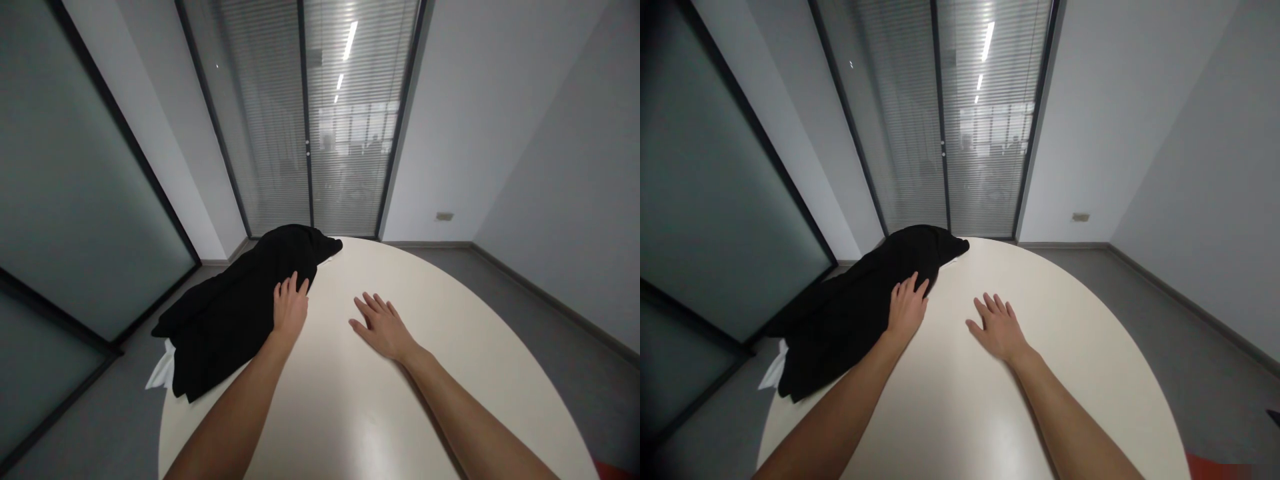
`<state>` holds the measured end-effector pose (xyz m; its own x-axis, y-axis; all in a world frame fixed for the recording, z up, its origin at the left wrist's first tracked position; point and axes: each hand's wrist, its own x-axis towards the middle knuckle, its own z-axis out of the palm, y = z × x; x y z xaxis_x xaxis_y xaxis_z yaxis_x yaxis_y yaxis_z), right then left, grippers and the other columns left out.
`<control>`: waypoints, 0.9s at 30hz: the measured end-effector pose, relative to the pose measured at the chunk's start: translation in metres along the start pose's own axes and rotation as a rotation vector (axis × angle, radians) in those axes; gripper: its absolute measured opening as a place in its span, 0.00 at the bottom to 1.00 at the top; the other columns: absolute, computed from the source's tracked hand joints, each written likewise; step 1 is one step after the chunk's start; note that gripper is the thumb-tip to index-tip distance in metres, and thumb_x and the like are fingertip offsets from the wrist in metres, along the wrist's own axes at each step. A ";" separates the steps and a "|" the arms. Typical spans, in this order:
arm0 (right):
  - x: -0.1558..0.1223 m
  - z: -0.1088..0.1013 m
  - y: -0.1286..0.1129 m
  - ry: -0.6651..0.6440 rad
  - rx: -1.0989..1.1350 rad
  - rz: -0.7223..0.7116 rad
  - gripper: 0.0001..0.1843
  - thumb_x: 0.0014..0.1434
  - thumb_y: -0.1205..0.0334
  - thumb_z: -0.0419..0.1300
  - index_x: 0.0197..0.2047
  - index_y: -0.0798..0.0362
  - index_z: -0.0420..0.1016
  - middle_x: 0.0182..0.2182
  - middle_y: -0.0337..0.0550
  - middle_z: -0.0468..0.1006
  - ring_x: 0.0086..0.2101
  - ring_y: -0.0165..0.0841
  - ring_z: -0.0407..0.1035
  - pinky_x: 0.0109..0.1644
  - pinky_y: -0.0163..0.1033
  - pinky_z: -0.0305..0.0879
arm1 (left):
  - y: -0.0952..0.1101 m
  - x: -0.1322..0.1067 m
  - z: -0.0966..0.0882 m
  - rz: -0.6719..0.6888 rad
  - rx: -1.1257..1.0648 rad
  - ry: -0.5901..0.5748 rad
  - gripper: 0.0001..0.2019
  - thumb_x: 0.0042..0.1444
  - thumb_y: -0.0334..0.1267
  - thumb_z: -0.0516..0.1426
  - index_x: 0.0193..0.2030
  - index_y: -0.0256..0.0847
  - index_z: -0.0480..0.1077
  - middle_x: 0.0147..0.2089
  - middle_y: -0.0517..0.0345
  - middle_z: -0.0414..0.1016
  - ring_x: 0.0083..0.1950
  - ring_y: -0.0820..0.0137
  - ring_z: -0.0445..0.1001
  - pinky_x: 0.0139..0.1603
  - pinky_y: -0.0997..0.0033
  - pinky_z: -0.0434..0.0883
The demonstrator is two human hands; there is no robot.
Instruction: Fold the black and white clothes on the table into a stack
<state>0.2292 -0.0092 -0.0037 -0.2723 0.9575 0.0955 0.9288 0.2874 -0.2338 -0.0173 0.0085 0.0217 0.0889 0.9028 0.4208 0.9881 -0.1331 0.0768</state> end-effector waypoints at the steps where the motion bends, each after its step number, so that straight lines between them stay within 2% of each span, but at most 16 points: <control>1: 0.000 0.000 0.000 -0.001 0.001 0.001 0.38 0.68 0.38 0.47 0.73 0.50 0.56 0.73 0.51 0.51 0.71 0.52 0.42 0.71 0.60 0.41 | -0.004 0.001 0.002 -0.019 0.001 -0.048 0.20 0.66 0.33 0.53 0.63 0.44 0.71 0.69 0.45 0.66 0.66 0.54 0.67 0.66 0.51 0.64; 3: -0.001 -0.001 -0.001 -0.001 0.003 0.002 0.38 0.68 0.39 0.47 0.73 0.51 0.57 0.73 0.52 0.52 0.71 0.52 0.42 0.72 0.60 0.41 | -0.010 0.002 0.004 -0.039 -0.005 -0.115 0.17 0.68 0.33 0.50 0.57 0.43 0.75 0.58 0.46 0.76 0.56 0.58 0.74 0.55 0.58 0.72; 5: -0.002 -0.002 -0.003 0.002 0.013 0.001 0.38 0.68 0.39 0.48 0.73 0.52 0.58 0.73 0.53 0.52 0.71 0.52 0.43 0.71 0.61 0.41 | -0.010 0.003 0.003 -0.035 -0.011 -0.114 0.17 0.69 0.33 0.48 0.56 0.44 0.74 0.50 0.48 0.80 0.51 0.60 0.76 0.48 0.62 0.73; 7: -0.002 -0.002 -0.003 0.016 0.034 0.002 0.37 0.68 0.40 0.49 0.72 0.52 0.59 0.72 0.53 0.53 0.71 0.53 0.44 0.71 0.61 0.42 | -0.004 0.002 0.000 0.025 -0.023 -0.089 0.16 0.70 0.34 0.48 0.57 0.43 0.73 0.47 0.49 0.80 0.50 0.61 0.76 0.47 0.65 0.73; 11: -0.001 0.000 0.000 0.090 0.123 0.016 0.33 0.69 0.43 0.48 0.71 0.51 0.60 0.70 0.49 0.60 0.70 0.51 0.49 0.71 0.61 0.45 | 0.021 -0.008 -0.010 0.237 -0.082 -0.070 0.15 0.68 0.33 0.49 0.54 0.42 0.74 0.46 0.50 0.80 0.50 0.63 0.76 0.48 0.67 0.72; 13: 0.001 0.000 0.002 0.138 0.189 0.020 0.32 0.70 0.45 0.47 0.71 0.51 0.60 0.68 0.49 0.64 0.68 0.49 0.53 0.70 0.59 0.47 | 0.035 -0.014 -0.014 0.341 -0.129 -0.109 0.13 0.67 0.33 0.50 0.51 0.42 0.75 0.45 0.51 0.80 0.48 0.63 0.76 0.47 0.67 0.72; 16: 0.005 -0.002 0.004 0.215 0.289 0.023 0.30 0.71 0.47 0.44 0.70 0.51 0.62 0.64 0.49 0.69 0.64 0.44 0.62 0.69 0.54 0.53 | 0.051 -0.023 -0.021 0.439 -0.190 -0.206 0.13 0.68 0.42 0.51 0.42 0.42 0.77 0.40 0.52 0.80 0.42 0.62 0.78 0.44 0.65 0.72; 18: 0.006 -0.004 0.004 0.256 0.331 0.014 0.29 0.71 0.48 0.43 0.69 0.51 0.64 0.62 0.49 0.72 0.61 0.43 0.66 0.67 0.51 0.57 | 0.056 -0.025 -0.024 0.402 -0.218 -0.237 0.18 0.69 0.46 0.48 0.40 0.42 0.77 0.37 0.52 0.80 0.39 0.62 0.78 0.44 0.63 0.73; 19: 0.006 -0.005 0.003 0.269 0.340 0.005 0.29 0.71 0.48 0.43 0.68 0.51 0.65 0.61 0.49 0.73 0.60 0.43 0.67 0.66 0.51 0.58 | 0.056 -0.025 -0.025 0.355 -0.227 -0.220 0.19 0.70 0.45 0.46 0.42 0.43 0.77 0.39 0.51 0.81 0.41 0.62 0.79 0.46 0.62 0.73; 21: 0.005 -0.007 0.001 0.280 0.332 -0.020 0.29 0.71 0.48 0.43 0.67 0.50 0.67 0.59 0.49 0.75 0.59 0.44 0.67 0.65 0.51 0.59 | 0.054 -0.023 -0.023 0.232 -0.212 -0.125 0.17 0.69 0.42 0.47 0.53 0.43 0.75 0.50 0.47 0.79 0.51 0.60 0.77 0.55 0.60 0.70; 23: 0.003 -0.008 -0.002 0.275 0.308 -0.063 0.29 0.70 0.48 0.44 0.67 0.50 0.67 0.60 0.49 0.74 0.60 0.45 0.66 0.66 0.53 0.59 | 0.048 -0.022 -0.016 0.089 -0.155 -0.036 0.22 0.66 0.42 0.52 0.65 0.42 0.67 0.64 0.43 0.71 0.64 0.54 0.69 0.64 0.55 0.64; 25: 0.001 -0.008 -0.006 0.257 0.275 -0.121 0.29 0.70 0.48 0.44 0.69 0.49 0.65 0.63 0.48 0.71 0.63 0.45 0.63 0.68 0.54 0.56 | 0.043 -0.021 -0.007 -0.021 -0.107 -0.051 0.28 0.64 0.45 0.54 0.69 0.39 0.62 0.69 0.39 0.64 0.69 0.49 0.63 0.66 0.50 0.61; 27: -0.001 -0.008 -0.010 0.239 0.240 -0.166 0.29 0.71 0.48 0.44 0.70 0.47 0.63 0.65 0.46 0.69 0.65 0.43 0.60 0.69 0.54 0.54 | 0.040 -0.022 0.000 -0.051 -0.106 -0.121 0.27 0.65 0.46 0.53 0.67 0.35 0.64 0.67 0.38 0.67 0.67 0.48 0.64 0.64 0.50 0.63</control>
<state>0.2223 -0.0132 0.0060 -0.3212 0.8728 0.3675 0.7841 0.4627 -0.4137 0.0200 -0.0167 0.0159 0.0594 0.9512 0.3028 0.9736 -0.1222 0.1927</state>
